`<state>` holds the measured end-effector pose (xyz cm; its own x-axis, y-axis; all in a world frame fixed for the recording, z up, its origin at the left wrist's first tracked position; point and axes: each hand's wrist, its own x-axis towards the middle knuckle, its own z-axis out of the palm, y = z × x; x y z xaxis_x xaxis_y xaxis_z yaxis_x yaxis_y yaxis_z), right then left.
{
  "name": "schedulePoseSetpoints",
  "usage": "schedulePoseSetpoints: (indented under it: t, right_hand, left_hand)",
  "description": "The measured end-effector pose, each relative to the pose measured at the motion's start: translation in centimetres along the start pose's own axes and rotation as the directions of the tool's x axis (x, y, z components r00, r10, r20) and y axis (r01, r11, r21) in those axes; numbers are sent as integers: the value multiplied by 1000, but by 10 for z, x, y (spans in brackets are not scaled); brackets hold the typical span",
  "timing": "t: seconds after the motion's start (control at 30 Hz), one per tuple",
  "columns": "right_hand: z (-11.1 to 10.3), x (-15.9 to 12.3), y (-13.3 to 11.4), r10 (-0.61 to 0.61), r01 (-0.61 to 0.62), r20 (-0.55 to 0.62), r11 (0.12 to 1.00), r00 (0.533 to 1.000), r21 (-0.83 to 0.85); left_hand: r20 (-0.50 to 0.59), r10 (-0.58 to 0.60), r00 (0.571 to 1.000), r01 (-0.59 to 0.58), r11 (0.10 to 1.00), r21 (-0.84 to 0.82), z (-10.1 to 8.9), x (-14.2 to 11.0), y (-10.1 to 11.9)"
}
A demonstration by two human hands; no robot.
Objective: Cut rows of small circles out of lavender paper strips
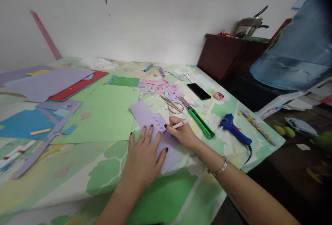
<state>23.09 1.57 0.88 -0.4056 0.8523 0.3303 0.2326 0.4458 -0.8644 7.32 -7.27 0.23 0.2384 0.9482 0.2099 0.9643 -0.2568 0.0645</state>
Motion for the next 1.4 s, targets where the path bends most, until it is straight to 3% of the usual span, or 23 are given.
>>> schedulePoseSetpoints:
  t: [0.43, 0.9, 1.2, 1.4]
  right_hand:
    - [-1, 2, 2, 1, -1, -50, 1000, 999, 1]
    - [-2, 0, -1, 5, -5, 13, 1000, 1000, 16]
    - [-3, -2, 0, 67, -65, -159, 998, 985, 18]
    - [-7, -18, -3, 120, -113, -152, 992, 981, 53]
  left_hand:
    - [3, 3, 1000, -3, 1000, 1, 0, 0, 0]
    - [17, 7, 1000, -6, 1000, -10, -1, 0, 0]
    - [12, 7, 1000, -7, 1000, -15, -2, 0, 0]
    - [10, -9, 1000, 9, 1000, -14, -3, -1, 1]
